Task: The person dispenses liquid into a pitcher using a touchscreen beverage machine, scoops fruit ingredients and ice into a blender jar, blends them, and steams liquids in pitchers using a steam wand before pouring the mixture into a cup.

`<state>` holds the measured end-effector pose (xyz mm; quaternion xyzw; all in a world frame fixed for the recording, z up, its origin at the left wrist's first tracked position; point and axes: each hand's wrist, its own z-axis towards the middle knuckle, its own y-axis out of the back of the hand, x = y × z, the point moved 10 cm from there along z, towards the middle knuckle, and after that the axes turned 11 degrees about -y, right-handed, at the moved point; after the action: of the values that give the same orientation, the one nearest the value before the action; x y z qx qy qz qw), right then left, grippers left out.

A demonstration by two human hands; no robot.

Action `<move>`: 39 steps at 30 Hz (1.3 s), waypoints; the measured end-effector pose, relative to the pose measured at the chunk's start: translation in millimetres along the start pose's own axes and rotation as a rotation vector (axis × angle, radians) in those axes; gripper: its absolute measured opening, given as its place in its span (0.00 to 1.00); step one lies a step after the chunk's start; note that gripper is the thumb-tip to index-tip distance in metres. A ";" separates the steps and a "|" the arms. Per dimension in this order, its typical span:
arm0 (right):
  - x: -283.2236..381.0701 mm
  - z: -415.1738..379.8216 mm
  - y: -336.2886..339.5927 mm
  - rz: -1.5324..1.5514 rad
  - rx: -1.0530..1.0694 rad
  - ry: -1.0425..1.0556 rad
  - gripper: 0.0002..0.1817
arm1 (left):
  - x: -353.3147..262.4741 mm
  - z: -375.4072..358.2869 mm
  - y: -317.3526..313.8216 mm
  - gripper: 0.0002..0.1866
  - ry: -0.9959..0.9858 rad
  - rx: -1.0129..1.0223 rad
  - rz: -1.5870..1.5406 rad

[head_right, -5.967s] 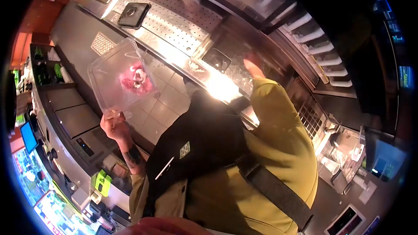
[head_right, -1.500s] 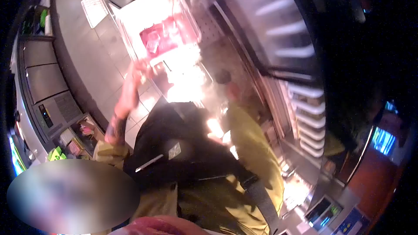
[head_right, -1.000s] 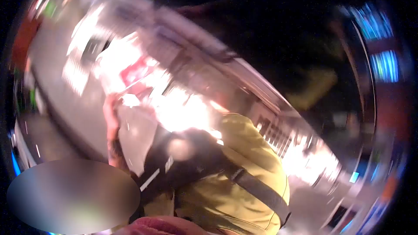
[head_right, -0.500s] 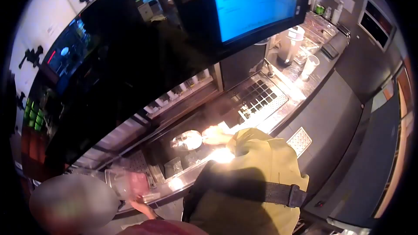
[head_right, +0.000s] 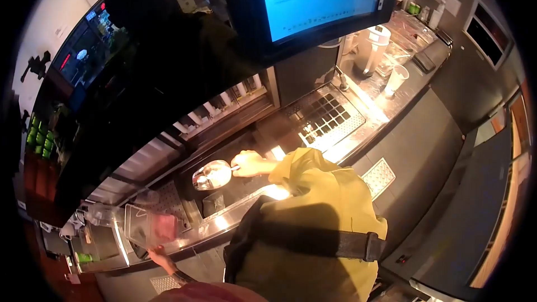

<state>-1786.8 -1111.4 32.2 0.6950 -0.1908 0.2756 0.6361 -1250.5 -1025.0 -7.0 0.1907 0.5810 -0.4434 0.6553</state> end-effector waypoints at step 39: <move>218.1 91.2 -37.6 0.081 0.563 0.353 0.15 | -34.3 -19.0 8.2 0.18 -0.021 -0.109 0.262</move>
<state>-1581.7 -1178.6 135.8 0.7767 -0.0216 0.4589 0.4309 -1252.8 -993.7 17.9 0.2244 0.5673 -0.3241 0.7230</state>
